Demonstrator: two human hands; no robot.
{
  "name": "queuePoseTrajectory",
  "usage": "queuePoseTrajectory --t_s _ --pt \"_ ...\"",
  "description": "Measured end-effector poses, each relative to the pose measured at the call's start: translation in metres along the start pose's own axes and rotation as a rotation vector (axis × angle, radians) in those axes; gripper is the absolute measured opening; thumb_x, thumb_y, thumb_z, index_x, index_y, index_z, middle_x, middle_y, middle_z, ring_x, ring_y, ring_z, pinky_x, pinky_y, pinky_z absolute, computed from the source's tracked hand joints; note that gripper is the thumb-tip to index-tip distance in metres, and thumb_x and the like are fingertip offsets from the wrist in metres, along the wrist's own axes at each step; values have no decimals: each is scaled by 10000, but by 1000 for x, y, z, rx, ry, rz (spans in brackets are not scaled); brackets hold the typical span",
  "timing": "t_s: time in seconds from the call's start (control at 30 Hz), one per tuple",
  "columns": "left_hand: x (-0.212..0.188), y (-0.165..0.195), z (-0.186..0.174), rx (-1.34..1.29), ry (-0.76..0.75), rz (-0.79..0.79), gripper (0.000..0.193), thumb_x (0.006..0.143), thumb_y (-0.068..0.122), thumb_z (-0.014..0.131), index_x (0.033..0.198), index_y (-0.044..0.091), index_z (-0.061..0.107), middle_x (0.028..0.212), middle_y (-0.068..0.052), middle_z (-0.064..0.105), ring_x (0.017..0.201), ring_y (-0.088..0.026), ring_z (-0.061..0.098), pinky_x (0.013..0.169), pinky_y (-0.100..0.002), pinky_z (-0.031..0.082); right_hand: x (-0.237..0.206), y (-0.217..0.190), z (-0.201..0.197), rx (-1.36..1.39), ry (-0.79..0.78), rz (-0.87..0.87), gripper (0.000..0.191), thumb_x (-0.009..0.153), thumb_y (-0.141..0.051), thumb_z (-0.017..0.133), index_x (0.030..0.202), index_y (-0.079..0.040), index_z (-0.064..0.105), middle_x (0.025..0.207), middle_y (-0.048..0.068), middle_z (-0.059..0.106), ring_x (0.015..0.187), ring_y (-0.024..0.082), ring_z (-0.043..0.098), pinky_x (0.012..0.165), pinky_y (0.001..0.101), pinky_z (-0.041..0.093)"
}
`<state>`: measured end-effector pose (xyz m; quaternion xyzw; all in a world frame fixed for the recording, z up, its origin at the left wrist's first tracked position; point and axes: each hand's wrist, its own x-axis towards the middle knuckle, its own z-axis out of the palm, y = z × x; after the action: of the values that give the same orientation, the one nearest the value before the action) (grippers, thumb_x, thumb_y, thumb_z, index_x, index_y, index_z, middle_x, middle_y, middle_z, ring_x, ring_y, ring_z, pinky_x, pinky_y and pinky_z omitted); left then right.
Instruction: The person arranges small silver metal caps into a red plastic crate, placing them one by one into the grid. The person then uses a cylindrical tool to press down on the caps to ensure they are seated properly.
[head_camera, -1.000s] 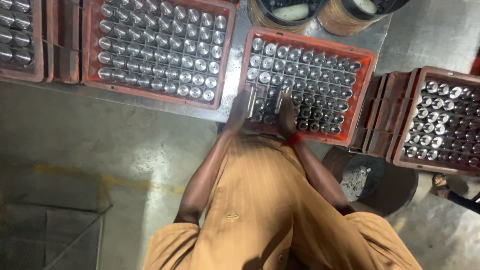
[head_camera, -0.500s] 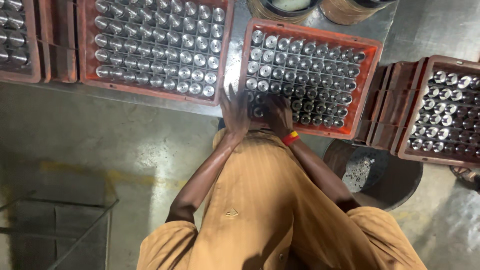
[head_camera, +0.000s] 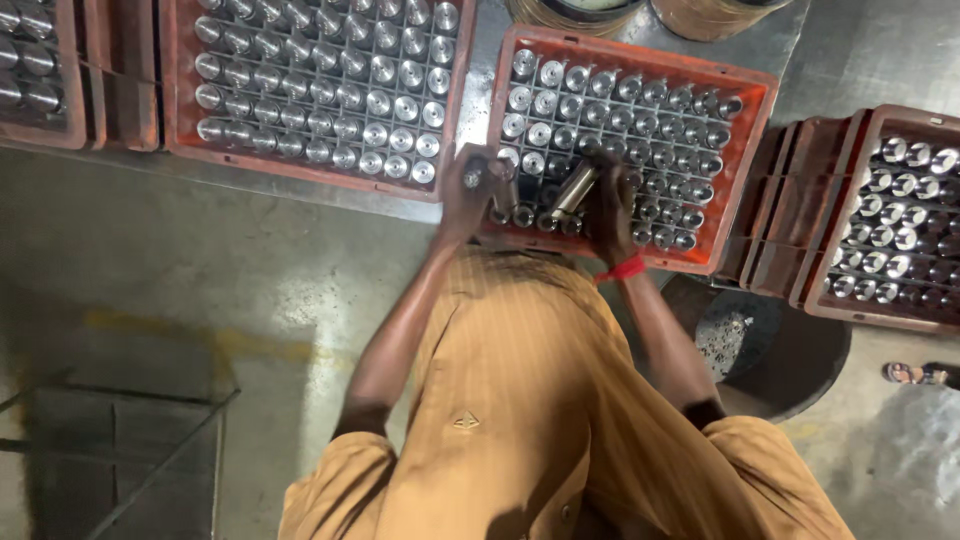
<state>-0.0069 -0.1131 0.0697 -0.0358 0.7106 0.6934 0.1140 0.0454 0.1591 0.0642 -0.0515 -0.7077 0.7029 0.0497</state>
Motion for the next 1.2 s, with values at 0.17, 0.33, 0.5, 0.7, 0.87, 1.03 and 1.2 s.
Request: queuePoseTrajectory --t_s 0.17,0.33,0.5,0.7,0.87,1.03,1.2 --pt "-13 -1 24 229 -113 -37 296 1088 207 604 1308 9 625 1149 -159 716 1108 -303 690 935 -400 534 -22 17 45 3 -21 325 302 1146 -158 605 1409 -11 612 1049 97 642 855 197 601 660 403 463" --pt "-48 8 20 896 -58 479 571 858 -20 639 1423 27 569 1235 -215 662 1114 -385 656 934 -448 533 -25 -15 59 -711 -209 -320 452 922 -94 712 1353 -29 593 1246 240 654 1000 395 671 793 453 562" --pt "-49 3 13 815 33 557 455 884 -10 672 1317 130 650 1299 -159 622 1216 -368 605 975 -433 548 -28 -42 63 -734 -106 -246 252 965 -76 674 1214 -52 710 1165 205 702 932 374 706 764 426 571" --pt "-31 -27 -3 1202 -399 632 422 834 61 680 1244 153 720 1375 -97 599 1335 -276 507 1133 -568 414 -24 -38 60 -837 -254 -196 251 890 -132 731 1136 -89 750 1000 146 732 846 362 677 754 469 540" --pt "2 -57 3 1506 -575 856 371 804 261 671 1156 160 733 1494 -118 532 1389 -329 465 1143 -575 304 -14 -4 67 -894 -412 -360 322 819 -181 776 1125 -85 741 1023 181 723 925 385 645 762 485 515" --pt "9 -29 -19 1070 -669 910 435 841 406 666 1150 110 744 1411 -165 606 1320 -364 527 1096 -576 385 -14 2 46 -692 -509 -399 365 840 -168 764 1193 -81 732 1179 159 714 1109 337 655 922 449 546" --pt "16 43 -45 480 -720 -233 449 952 448 667 1173 65 742 1255 -217 746 1135 -396 725 991 -541 577 -20 -31 2 -256 -141 106 297 929 -233 738 1200 -115 711 1121 52 756 970 176 733 809 352 597"
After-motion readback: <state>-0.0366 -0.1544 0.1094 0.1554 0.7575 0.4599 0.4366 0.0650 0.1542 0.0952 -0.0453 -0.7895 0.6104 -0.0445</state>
